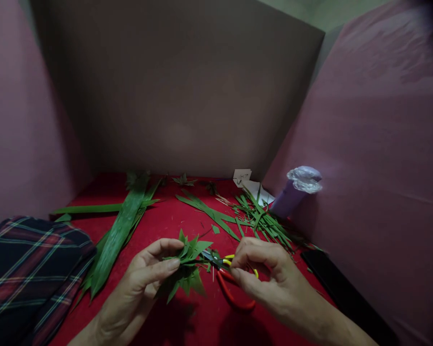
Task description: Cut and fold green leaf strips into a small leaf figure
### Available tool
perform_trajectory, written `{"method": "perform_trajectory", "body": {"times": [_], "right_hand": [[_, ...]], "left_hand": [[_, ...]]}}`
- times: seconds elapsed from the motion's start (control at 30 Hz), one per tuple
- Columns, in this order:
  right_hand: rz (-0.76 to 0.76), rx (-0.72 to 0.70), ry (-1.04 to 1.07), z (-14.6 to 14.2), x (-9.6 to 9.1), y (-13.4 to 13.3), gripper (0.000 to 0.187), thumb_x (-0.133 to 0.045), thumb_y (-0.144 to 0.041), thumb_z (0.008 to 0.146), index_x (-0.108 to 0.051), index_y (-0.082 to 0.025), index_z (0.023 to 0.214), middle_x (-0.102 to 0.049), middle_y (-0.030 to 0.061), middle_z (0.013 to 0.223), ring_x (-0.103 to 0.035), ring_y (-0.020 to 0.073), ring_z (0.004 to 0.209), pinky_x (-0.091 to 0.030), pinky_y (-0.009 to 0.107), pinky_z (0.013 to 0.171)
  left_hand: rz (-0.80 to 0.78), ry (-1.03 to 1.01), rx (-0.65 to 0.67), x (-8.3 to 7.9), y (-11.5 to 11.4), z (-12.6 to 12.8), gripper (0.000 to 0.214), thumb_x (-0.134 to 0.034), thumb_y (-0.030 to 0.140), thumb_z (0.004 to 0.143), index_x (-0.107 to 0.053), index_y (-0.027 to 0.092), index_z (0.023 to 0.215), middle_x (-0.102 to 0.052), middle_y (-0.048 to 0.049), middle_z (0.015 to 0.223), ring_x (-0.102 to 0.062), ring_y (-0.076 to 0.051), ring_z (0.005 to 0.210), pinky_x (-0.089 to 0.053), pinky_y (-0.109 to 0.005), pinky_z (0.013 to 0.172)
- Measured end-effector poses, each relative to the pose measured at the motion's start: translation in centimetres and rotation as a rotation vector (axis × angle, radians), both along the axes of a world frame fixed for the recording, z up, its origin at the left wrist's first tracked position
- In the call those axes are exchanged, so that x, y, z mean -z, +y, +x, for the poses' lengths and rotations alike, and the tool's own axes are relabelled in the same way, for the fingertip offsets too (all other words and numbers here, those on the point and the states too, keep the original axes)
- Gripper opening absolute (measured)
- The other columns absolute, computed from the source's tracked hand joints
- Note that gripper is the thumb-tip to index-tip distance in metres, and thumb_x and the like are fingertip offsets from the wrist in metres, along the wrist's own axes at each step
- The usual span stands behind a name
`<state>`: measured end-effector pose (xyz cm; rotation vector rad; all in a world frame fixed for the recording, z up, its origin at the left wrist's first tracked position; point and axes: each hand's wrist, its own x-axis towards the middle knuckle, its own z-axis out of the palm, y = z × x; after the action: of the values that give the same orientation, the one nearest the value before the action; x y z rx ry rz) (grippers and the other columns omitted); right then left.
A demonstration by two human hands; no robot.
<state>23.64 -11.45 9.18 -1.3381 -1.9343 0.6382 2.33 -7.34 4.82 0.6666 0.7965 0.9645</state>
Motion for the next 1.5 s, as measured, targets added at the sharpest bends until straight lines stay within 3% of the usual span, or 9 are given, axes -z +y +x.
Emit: {"method": "perform_trajectory", "body": {"times": [0.37,1.0,1.5], "right_hand": [[0.042,0.020,-0.128,-1.1,-0.4,-0.2,0.016,-0.055,-0.009,0.075,-0.066,-0.021,0.076,-0.061,-0.0012,0.066,-0.052,0.0127,0.064,-0.038,0.027,0.059],[0.057,-0.029,-0.066,-1.6,0.9,0.0,0.016,-0.053,-0.008,0.082,-0.060,-0.022,0.079,-0.057,0.0008,0.077,-0.050,0.0162,0.078,-0.040,0.031,0.069],[0.045,0.018,-0.196,-0.9,0.0,-0.1,0.022,-0.049,-0.001,0.078,-0.056,-0.021,0.073,-0.058,0.0000,0.075,-0.049,0.0160,0.075,-0.037,0.031,0.070]], "left_hand": [[0.076,0.072,0.040,0.3,-0.2,0.0,0.021,-0.069,0.017,0.065,-0.065,0.020,0.085,-0.067,-0.0030,0.079,-0.060,-0.015,0.071,-0.046,-0.025,0.067],[0.060,-0.008,0.087,0.3,-0.5,-0.2,0.021,-0.067,0.014,0.067,-0.064,0.018,0.087,-0.066,-0.0039,0.082,-0.060,-0.014,0.072,-0.045,-0.024,0.067],[-0.018,-0.044,0.023,0.1,-0.1,0.1,0.020,-0.070,0.010,0.062,-0.065,0.014,0.081,-0.067,-0.0038,0.078,-0.062,-0.012,0.065,-0.048,-0.020,0.061]]}}
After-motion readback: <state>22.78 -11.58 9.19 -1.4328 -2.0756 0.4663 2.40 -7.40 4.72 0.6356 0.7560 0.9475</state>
